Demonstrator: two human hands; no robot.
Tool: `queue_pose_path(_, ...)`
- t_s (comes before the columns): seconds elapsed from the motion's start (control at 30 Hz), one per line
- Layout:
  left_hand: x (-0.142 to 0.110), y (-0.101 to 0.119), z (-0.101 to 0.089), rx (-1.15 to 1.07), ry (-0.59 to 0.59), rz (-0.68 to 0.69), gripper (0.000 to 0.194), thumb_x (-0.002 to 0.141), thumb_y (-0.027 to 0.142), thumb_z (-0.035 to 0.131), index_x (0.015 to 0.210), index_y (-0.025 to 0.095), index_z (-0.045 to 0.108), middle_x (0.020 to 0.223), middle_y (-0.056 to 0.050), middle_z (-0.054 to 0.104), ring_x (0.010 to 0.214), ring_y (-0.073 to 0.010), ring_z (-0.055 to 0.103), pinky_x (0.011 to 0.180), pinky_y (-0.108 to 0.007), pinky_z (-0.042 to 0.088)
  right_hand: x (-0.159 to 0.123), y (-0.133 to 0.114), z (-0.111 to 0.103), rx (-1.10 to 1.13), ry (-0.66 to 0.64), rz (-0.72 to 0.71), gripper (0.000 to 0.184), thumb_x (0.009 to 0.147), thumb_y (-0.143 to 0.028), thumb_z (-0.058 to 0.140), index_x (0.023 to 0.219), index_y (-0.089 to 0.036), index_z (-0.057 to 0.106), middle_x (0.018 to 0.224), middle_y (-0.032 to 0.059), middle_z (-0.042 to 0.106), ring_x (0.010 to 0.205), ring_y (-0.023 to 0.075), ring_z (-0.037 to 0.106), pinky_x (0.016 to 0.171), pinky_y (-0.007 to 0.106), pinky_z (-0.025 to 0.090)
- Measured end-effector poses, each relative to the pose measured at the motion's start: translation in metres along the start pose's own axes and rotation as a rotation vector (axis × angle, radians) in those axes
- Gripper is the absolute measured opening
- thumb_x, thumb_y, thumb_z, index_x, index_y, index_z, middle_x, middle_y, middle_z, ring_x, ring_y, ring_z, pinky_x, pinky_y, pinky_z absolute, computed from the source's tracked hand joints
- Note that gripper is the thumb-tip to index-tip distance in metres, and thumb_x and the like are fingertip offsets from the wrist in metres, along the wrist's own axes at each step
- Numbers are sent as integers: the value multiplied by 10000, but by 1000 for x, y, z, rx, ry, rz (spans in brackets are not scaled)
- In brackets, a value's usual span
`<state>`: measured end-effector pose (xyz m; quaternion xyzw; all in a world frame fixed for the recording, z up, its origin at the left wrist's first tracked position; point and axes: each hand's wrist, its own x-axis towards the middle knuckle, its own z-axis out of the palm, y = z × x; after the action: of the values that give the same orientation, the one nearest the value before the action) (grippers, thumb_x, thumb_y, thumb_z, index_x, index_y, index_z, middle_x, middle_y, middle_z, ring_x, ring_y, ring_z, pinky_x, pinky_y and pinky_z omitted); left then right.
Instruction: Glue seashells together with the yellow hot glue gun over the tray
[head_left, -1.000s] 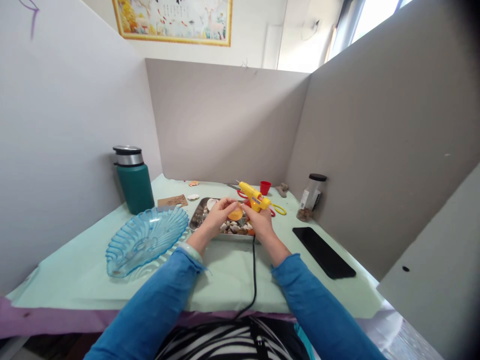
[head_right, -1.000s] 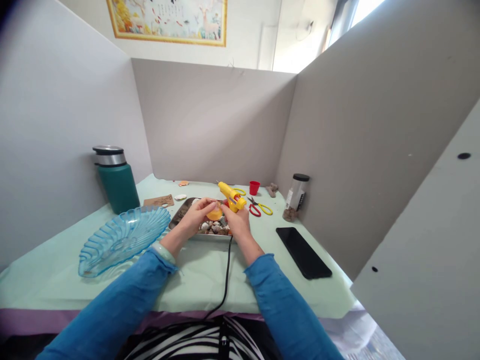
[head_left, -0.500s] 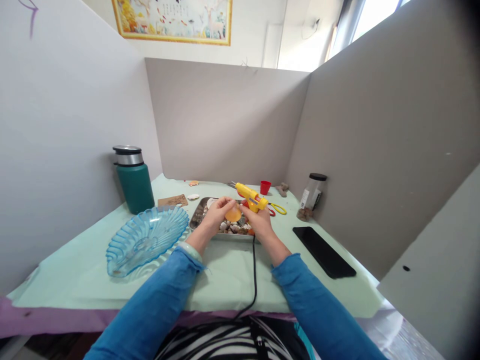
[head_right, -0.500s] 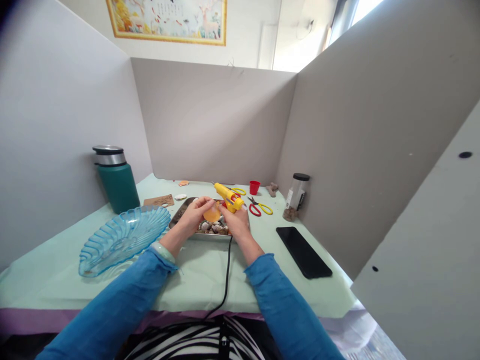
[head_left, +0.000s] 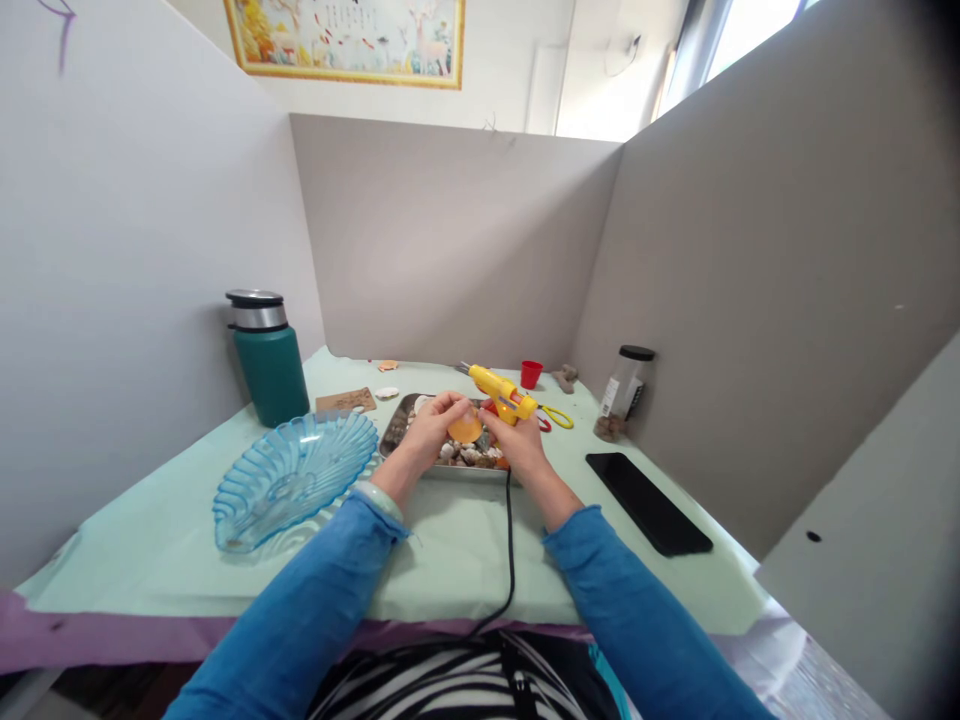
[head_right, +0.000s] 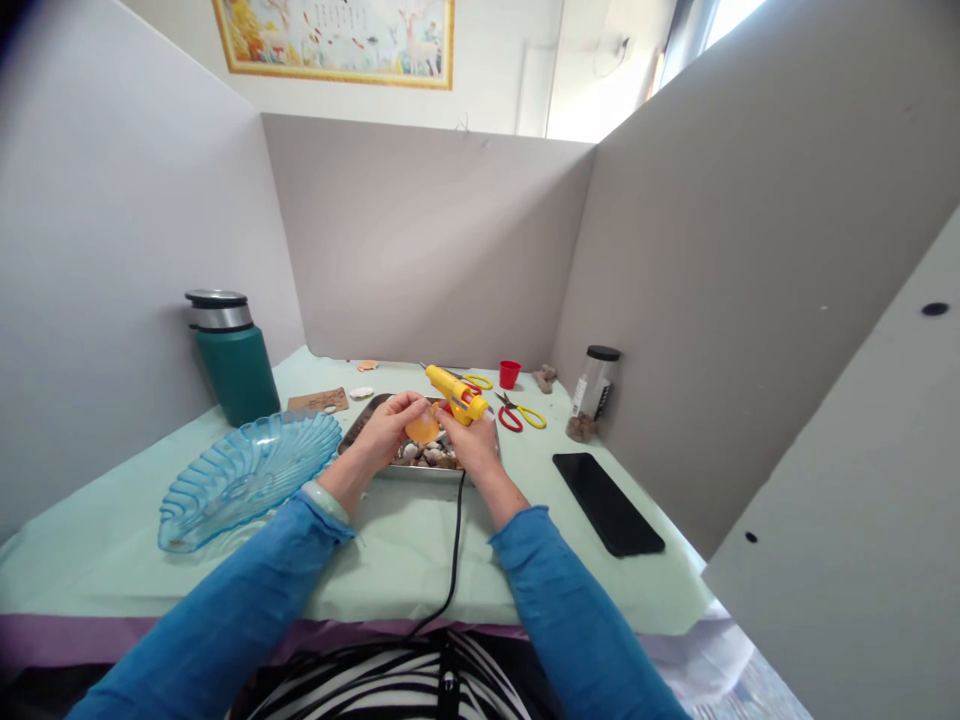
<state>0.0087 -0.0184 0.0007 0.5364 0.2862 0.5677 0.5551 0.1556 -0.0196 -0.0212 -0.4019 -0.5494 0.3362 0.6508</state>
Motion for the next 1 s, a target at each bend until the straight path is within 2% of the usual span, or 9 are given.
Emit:
queue_pose_path(0.17, 0, -2, 3, -14, 18, -4, 396, 632, 442, 838, 773, 150, 611, 679, 6, 593, 568, -87, 537, 517, -196, 413, 0, -1, 0, 33, 0, 14, 313, 693, -403, 763, 879, -162, 694, 622, -25, 607, 470, 92, 500, 479, 233, 438)
queue_pose_path(0.47, 8, -8, 2, -92, 264, -8, 404, 587, 416, 846, 769, 142, 613, 647, 21, 594, 554, -95, 554, 537, -218, 440, 0, -2, 0, 13, -25, 47, 384, 665, -461, 788, 879, -154, 700, 579, -32, 592, 465, 97, 489, 469, 231, 412)
queue_pose_path(0.67, 5, -7, 8, -113, 268, 43, 383, 577, 398, 851, 751, 141, 627, 657, 18, 610, 567, -84, 556, 545, -202, 434, 0, -2, 1, 38, -19, 69, 392, 652, -451, 794, 888, -152, 702, 610, -29, 603, 476, 93, 489, 477, 233, 415)
queue_pose_path(0.83, 1, -2, 9, -111, 231, -6, 404, 567, 390, 874, 816, 133, 685, 748, -26, 679, 629, -112, 615, 572, -220, 475, 1, 1, 1, 32, 20, 79, 328, 643, -390, 777, 855, -153, 694, 595, -32, 604, 480, 107, 505, 482, 245, 429)
queue_pose_path(1.0, -1, 4, 7, -20, 134, -62, 470, 555, 342, 887, 950, 134, 740, 887, -75, 731, 745, -153, 670, 643, -251, 523, 0, -6, 2, 99, 70, 63, 288, 648, -356, 755, 844, -159, 676, 611, -30, 606, 488, 101, 505, 476, 235, 423)
